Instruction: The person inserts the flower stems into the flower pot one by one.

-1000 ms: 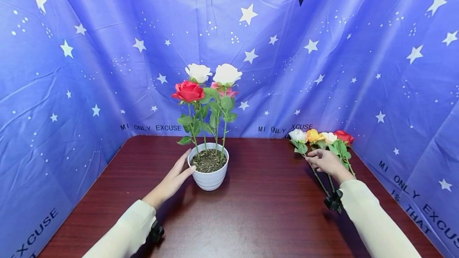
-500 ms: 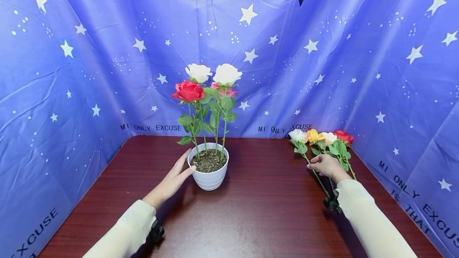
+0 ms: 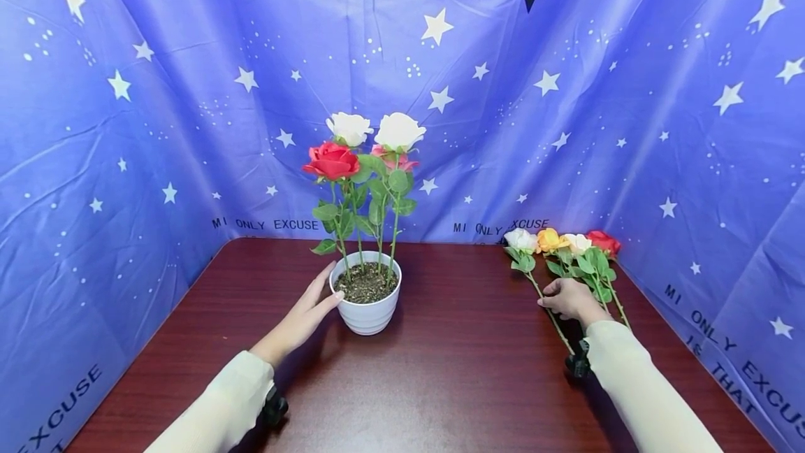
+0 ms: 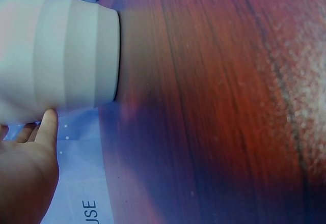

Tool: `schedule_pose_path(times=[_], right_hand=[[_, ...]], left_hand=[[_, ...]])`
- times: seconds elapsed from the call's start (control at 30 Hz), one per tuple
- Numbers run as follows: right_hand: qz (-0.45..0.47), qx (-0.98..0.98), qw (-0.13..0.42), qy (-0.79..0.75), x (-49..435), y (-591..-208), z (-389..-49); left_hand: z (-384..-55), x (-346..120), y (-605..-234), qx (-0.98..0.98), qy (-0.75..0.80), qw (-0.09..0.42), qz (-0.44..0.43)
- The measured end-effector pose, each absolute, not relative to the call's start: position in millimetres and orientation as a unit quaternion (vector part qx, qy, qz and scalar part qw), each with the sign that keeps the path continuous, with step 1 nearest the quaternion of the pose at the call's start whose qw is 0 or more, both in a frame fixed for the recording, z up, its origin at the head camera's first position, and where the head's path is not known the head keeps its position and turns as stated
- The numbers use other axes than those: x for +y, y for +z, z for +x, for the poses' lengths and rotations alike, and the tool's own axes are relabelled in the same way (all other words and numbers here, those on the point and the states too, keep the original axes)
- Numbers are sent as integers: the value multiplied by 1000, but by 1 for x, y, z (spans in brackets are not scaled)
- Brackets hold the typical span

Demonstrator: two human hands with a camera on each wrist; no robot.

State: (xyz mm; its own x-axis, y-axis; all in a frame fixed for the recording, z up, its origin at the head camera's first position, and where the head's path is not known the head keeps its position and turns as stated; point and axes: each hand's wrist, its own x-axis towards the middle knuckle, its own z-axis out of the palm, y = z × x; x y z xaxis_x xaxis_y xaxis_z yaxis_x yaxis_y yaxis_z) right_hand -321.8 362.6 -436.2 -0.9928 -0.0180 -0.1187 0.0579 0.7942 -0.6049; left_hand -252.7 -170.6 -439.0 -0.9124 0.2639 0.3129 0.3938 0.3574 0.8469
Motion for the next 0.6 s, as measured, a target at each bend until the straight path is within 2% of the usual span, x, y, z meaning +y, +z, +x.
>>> schedule_pose_path(times=[0.27, 0.6], right_hand=[[-10, 934, 91, -345, 351, -432, -319], [-26, 926, 78, -369, 347, -434, -315]], left_hand=[[-253, -171, -440, -819, -535, 61, -198], [-252, -170, -438, -819, -535, 59, -200]])
